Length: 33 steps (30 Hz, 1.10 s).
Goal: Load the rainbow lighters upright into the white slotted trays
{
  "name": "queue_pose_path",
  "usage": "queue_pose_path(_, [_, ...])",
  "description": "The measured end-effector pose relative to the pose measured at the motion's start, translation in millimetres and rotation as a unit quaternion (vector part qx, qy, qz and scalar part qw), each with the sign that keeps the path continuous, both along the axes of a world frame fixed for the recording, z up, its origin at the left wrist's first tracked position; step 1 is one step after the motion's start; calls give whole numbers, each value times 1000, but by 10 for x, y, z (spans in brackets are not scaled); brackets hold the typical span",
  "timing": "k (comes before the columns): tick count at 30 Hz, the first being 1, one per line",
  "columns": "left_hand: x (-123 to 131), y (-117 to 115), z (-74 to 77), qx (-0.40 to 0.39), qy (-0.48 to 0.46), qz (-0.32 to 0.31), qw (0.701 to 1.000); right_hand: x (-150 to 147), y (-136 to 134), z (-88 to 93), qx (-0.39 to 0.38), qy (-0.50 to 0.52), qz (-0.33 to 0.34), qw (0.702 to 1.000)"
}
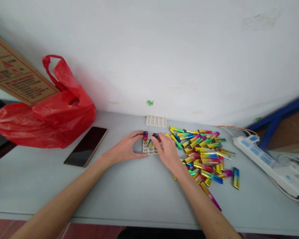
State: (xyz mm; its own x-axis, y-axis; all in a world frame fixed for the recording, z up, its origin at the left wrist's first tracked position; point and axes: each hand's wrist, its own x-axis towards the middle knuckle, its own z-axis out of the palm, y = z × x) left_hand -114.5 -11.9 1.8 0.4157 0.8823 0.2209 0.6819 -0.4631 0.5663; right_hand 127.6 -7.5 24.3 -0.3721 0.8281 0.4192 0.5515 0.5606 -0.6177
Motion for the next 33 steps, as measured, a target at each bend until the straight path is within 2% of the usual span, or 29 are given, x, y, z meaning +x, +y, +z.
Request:
queue_pose_path(5, [5,-10,19,5,-7,-6,1000,-85,6,-17,-16,-112,-13,994])
queue_pose_path(10, [13,-1,5,10,-3,-9,1000,-209,-30,98,26,-234,-30,971])
queue_pose_path(15, [7,11,-15,5,6,-2,1000,-278,-103,149,38,-262,-85,960])
queue_pose_path(18, [1,15,-15,7,3,-1,1000,-114,-75,141,38,-218,-81,972])
queue_pose_path(22, [-3,15,-4,6,3,3,1000,378,131,137,31,-164,-125,978])
queue_pose_path(26, [-9,11,6,-7,20,3,1000,803,333,134,1,-181,-170,969])
queue_pose_path(29, [-14,11,5,-4,21,5,1000,890,355,125,-48,-215,-182,958])
queue_pose_path(33, [-14,12,3,-5,21,6,1000,815,311,115,-104,-247,-217,939])
